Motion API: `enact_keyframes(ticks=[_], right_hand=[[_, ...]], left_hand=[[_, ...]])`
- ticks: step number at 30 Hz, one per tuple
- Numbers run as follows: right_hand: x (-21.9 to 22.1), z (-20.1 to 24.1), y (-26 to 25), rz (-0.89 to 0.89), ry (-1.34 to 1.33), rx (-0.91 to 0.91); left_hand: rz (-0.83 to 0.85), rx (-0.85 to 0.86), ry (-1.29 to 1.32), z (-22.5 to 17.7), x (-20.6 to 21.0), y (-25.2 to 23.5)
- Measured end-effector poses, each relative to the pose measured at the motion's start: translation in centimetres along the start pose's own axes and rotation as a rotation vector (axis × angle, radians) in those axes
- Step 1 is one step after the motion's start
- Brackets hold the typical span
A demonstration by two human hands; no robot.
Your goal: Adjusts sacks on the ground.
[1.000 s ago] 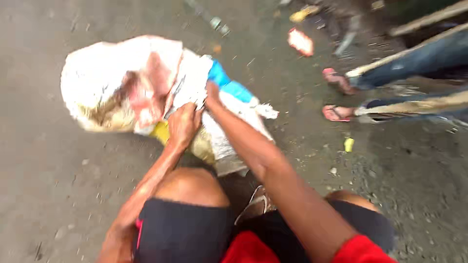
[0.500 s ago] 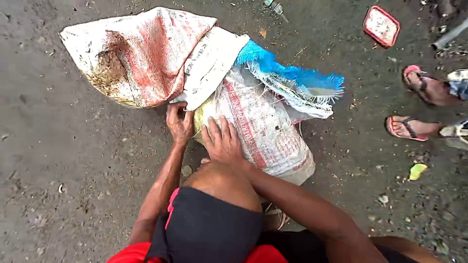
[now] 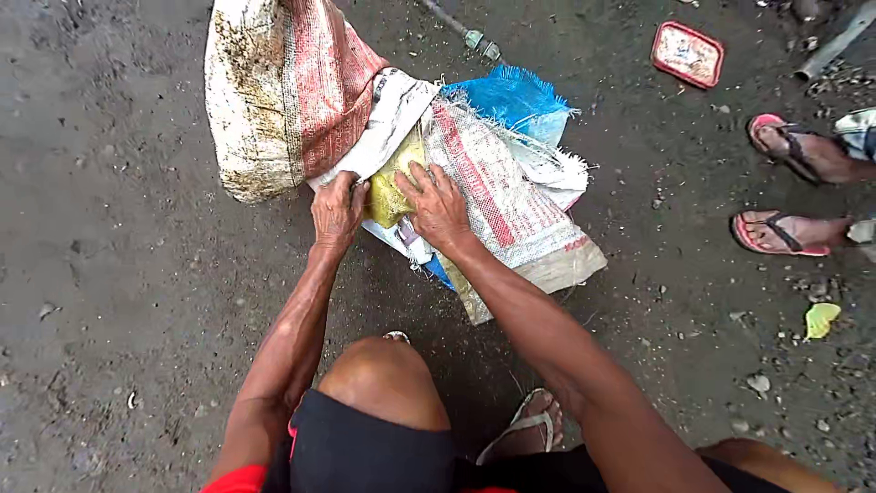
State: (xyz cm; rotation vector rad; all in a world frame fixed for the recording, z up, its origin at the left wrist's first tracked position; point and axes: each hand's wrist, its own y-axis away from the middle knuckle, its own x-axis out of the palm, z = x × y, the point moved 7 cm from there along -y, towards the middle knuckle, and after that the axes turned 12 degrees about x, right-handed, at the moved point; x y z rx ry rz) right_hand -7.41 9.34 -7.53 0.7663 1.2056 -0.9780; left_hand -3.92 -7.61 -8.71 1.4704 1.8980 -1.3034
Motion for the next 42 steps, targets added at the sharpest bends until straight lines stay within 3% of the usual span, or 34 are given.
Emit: enact_keyframes(ticks=[4, 7, 13, 17, 19, 23, 25, 27, 28, 30, 32, 36, 40, 42], right_hand=[[0.2, -0.7, -0.2, -0.067, -0.035, 0.003], [-0.2, -1.9, -1.4, 0.026, -0.128, 0.063], [-0.1, -4.0, -5.4, 0.111, -0.187, 0.132], [0.1, -6.1, -5.5, -0.021, -0.4, 0.242], [0.8, -6.8, -5.0, -0.054, -0.43, 0.241], [-0.2, -6.7, -6.3, 0.189, -0.293, 0.093], [-1.5, -6.8, -5.5, 0.235, -0.517, 0.033], [-2.9, -6.6, -4.3, 0.247, -0.876, 0.14], [-3.2, -6.3, -4.0, 0.207, -0.923, 0.242], [-2.8, -5.2, -4.3, 0.147, -0.768, 0.445], [-2.4, -4.2, -5.5, 0.15, -0.638, 0.516], [-1.3, -5.6, -5.3, 0.068, -0.703, 0.49], [-0.4, -5.7, -4.4, -0.007, -0.722, 0.442], [-0.5, -5.7, -4.5, -0.037, -0.788, 0.427]], left_hand=[[-0.079, 0.107, 0.062, -4.7, 0.7, 0.0], [-0.102, 0.145, 0.091, -7.5, 1.2, -0.3], [-0.051, 0.04, 0.192, -7.6, 4.2, -3.0], [-0.099, 0.098, 0.333, -11.2, 5.4, -4.5], [-0.048, 0.057, 0.396, -11.4, 6.6, -4.0], [0.066, -0.027, 0.53, -8.6, 7.1, -3.3], [0.046, -0.042, 0.564, -7.5, 6.0, -3.2], [0.046, -0.042, 0.57, -7.4, 5.0, -2.9], [0.062, -0.043, 0.573, -7.5, 4.9, -2.6], [0.111, -0.069, 0.573, -7.7, 4.8, -1.3], [0.081, -0.127, 0.525, -6.0, 3.0, -0.2], [-0.052, -0.103, 0.123, 2.6, -3.2, -2.0], [0.046, -0.059, -0.159, 10.2, -8.5, -13.9], [0.057, -0.211, -0.143, 14.6, -9.8, -19.9]])
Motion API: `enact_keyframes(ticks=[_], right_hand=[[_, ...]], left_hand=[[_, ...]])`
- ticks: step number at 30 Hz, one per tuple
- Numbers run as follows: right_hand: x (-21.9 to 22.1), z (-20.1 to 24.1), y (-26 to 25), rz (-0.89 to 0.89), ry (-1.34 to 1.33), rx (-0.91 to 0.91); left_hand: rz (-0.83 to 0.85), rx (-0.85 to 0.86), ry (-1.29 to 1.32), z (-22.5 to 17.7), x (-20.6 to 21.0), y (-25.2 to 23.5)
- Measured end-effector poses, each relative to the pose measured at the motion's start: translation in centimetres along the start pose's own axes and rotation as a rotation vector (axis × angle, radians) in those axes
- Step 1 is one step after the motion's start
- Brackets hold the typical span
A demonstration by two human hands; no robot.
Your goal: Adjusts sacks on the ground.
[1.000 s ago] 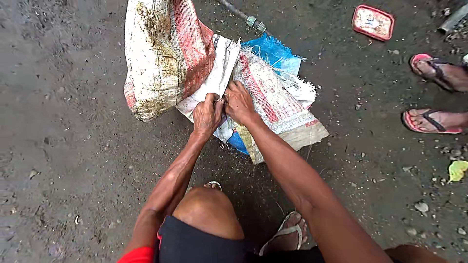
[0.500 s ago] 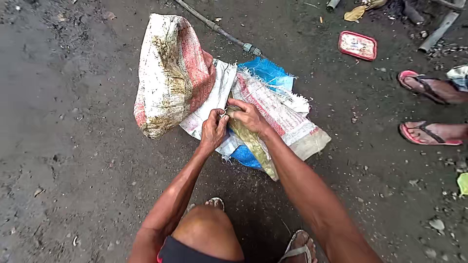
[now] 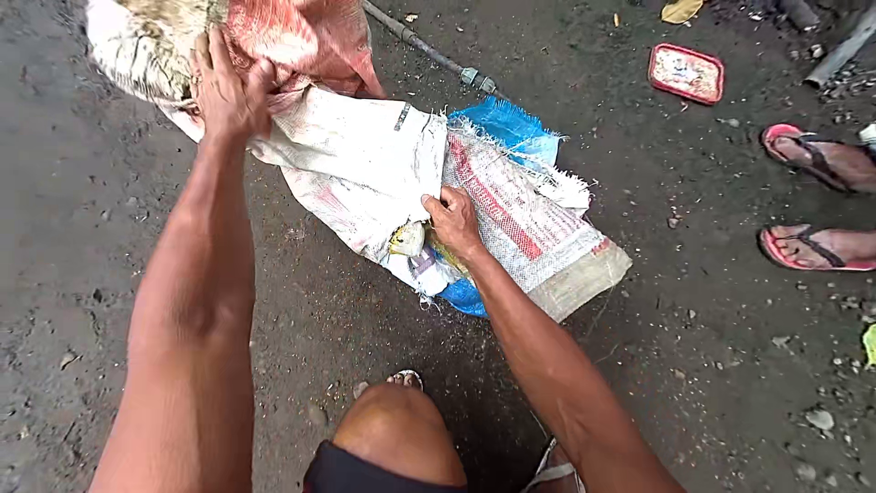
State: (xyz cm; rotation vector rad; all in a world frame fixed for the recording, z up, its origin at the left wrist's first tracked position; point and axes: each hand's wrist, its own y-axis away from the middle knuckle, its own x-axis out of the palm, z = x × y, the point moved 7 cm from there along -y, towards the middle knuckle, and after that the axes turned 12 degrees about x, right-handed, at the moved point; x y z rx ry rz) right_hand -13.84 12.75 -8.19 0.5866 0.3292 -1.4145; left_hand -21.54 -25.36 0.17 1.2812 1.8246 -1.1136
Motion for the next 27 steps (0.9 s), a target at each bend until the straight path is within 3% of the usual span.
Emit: enact_keyframes(ticks=[1, 3, 5, 7, 10, 13, 17, 22, 27], right_hand=[[-0.2, -0.1, 0.0, 0.009, -0.033, 0.003], [-0.8, -0.2, -0.2, 0.033, -0.089, 0.031], [-1.2, -0.2, -0.9, 0.049, -0.143, 0.082], [-1.6, -0.1, -1.8, 0.061, -0.174, 0.137], [-1.0, -0.2, -2.4, 0.036, -0.16, 0.109], [-0.9, 0.5, -0.2, 0.027, 0.004, -0.092], [-0.1, 1.3, 8.0, -0.019, 0.558, -0.356], [5.6, -2.1, 9.6, -0.076, 0.824, -0.377], [8.0, -3.6, 8.2, -0.041, 0.942, -0.366]], left_hand=[[-0.039, -0.077, 0.048, 0.8, -0.2, -1.8], [-0.217, -0.078, 0.1, -1.6, -0.6, -0.8], [-0.328, 0.141, 0.125, -7.7, 0.5, 5.8], [-0.288, 0.28, 0.226, -11.5, 5.5, 16.0], [-0.18, 0.183, 0.283, -9.9, 14.3, 27.0], [-0.204, 0.088, 0.289, -9.3, 15.8, 28.0], [-0.263, 0.012, 0.283, -9.7, 14.4, 27.1], [-0.235, -0.004, 0.099, -10.3, 14.2, 28.4], [-0.308, -0.127, 0.394, -8.9, 16.4, 30.5]])
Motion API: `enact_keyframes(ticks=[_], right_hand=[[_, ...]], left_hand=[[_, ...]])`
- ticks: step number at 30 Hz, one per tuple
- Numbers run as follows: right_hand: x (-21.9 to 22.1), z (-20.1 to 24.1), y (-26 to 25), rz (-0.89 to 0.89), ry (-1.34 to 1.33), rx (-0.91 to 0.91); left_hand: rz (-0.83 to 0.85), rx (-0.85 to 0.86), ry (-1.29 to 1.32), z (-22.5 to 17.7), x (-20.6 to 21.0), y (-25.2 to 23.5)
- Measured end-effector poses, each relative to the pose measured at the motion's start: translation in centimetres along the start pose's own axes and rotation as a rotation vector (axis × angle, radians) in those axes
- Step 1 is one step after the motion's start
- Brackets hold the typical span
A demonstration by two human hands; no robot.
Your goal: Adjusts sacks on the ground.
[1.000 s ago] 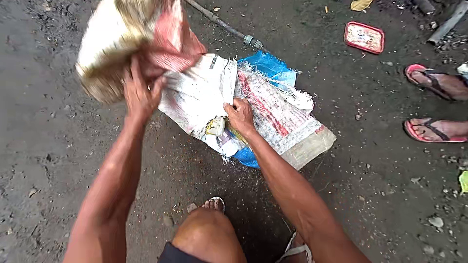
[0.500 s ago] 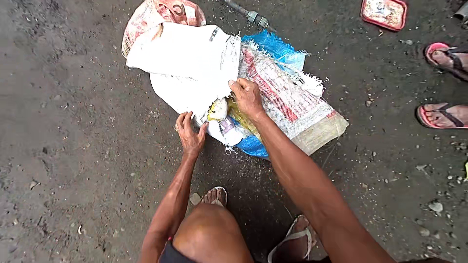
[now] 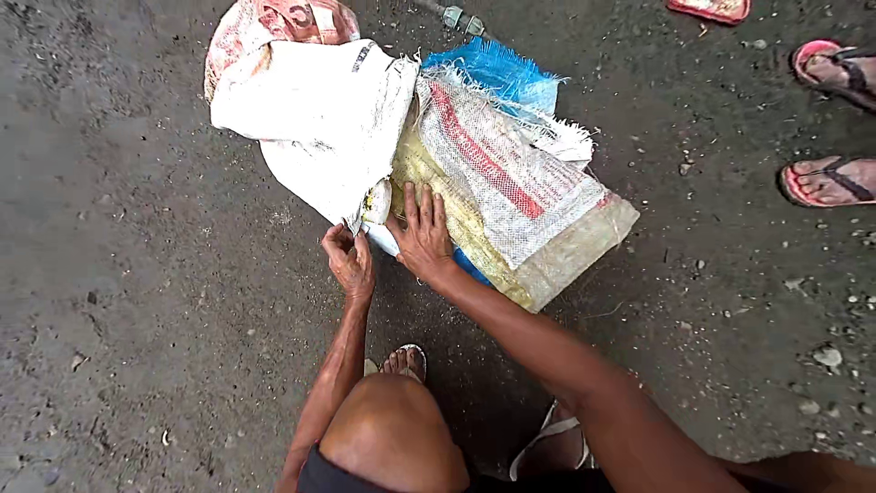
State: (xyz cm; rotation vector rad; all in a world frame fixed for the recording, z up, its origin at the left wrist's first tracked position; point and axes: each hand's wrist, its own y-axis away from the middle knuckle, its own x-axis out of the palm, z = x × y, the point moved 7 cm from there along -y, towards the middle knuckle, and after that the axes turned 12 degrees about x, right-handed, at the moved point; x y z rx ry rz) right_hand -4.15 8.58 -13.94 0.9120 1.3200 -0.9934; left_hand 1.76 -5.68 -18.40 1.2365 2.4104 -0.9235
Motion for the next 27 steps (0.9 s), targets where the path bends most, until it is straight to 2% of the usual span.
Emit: enact_keyframes(ticks=[3, 6, 8, 11, 17, 21, 23, 26, 27], right_hand=[[0.3, -0.3, -1.8, 0.067, -0.022, 0.077], [-0.3, -0.1, -2.5, 0.079, -0.069, 0.122], [-1.1, -0.3, -1.6, 0.02, -0.136, 0.109], [-1.4, 0.2, -0.2, -0.08, -0.149, 0.098], [1.3, 0.9, 4.0, -0.028, -0.055, 0.049], [1.2, -1.3, -0.3, 0.02, -0.073, 0.137], [-0.8, -3.1, -2.4, -0.012, -0.124, 0.177], [-4.3, -6.5, -5.2, -0.089, -0.191, 0.146], [-5.3, -7.4, -6.1, -0.067, -0.21, 0.142]], left_hand=[[0.049, -0.058, 0.139, -1.7, 1.4, 0.1], [0.11, -0.023, 0.066, -2.1, 1.3, -0.8], [0.121, -0.004, -0.013, -1.4, 1.2, -1.3], [0.168, -0.066, -0.026, -0.6, 1.6, -1.4], [0.139, -0.012, 0.031, -2.2, 0.1, -3.2], [0.131, 0.095, 0.111, -5.5, 0.2, -4.7], [0.143, 0.207, 0.111, -7.2, 0.6, -6.4], [0.217, 0.358, 0.088, -9.0, 2.8, -8.9], [0.234, 0.39, 0.075, -9.4, 3.7, -9.4]])
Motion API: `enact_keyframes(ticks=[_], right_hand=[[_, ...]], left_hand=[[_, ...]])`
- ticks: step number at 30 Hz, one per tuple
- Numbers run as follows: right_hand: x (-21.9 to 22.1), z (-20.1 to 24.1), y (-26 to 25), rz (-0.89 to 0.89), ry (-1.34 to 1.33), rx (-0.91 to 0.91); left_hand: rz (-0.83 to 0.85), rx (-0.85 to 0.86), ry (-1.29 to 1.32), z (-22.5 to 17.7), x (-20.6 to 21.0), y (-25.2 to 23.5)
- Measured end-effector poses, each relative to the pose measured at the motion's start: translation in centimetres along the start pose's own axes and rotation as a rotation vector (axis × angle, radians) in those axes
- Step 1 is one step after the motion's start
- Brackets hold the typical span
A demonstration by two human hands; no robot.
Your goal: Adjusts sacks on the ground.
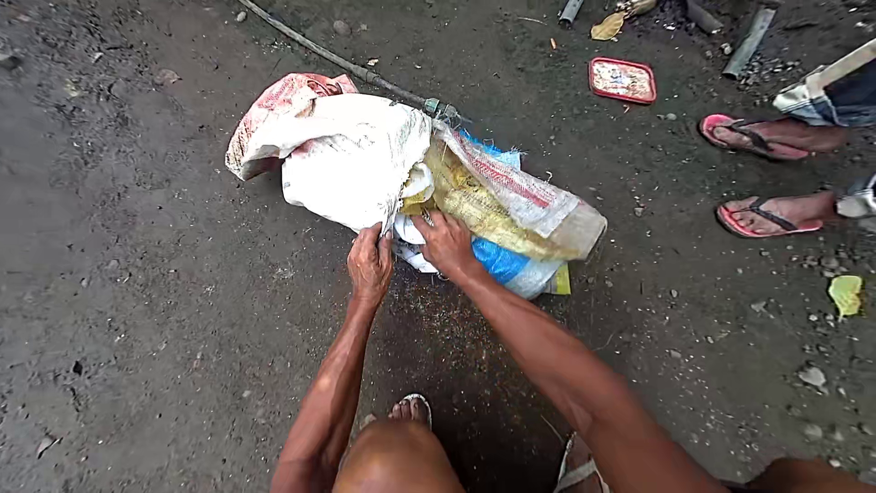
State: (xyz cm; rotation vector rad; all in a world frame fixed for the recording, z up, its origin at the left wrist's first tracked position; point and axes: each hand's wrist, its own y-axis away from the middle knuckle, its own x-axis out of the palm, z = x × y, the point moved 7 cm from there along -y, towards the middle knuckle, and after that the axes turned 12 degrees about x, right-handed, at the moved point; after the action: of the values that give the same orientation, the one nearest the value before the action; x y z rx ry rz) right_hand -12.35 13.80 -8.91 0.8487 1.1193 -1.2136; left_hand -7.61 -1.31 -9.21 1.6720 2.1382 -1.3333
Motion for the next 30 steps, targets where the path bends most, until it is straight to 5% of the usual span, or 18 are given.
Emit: enact_keyframes(ticks=[4, 9, 13, 17, 24, 27, 30], right_hand=[[-3.0, -1.6, -2.4, 0.151, -0.176, 0.132], [-10.9, -1.8, 1.9, -0.022, -0.572, 0.06], [-15.7, 0.3, 5.4, 0.016, -0.792, 0.111], [-11.5, 1.2, 5.8, 0.128, -0.898, 0.186], [3.1, 4.8, -2.0, 0.295, -0.991, 0.349], [1.4, 4.6, -2.0, 0.483, -0.979, 0.153], [-3.4, -0.4, -1.6, 0.57, -0.78, -0.069]], left_hand=[[-0.005, 0.074, -0.009, -2.3, 0.9, -2.1], [-0.099, 0.238, 0.118, -10.2, -3.1, -4.0], [-0.126, 0.349, 0.125, -16.0, -7.2, -5.6], [0.1, 0.345, -0.043, -15.4, -6.9, -4.6], [0.203, -0.086, -0.015, -9.6, -3.4, 4.7], [0.265, -0.128, 0.001, -8.2, -3.9, 5.3], [0.206, -0.023, -0.16, -8.1, -4.8, 7.7]])
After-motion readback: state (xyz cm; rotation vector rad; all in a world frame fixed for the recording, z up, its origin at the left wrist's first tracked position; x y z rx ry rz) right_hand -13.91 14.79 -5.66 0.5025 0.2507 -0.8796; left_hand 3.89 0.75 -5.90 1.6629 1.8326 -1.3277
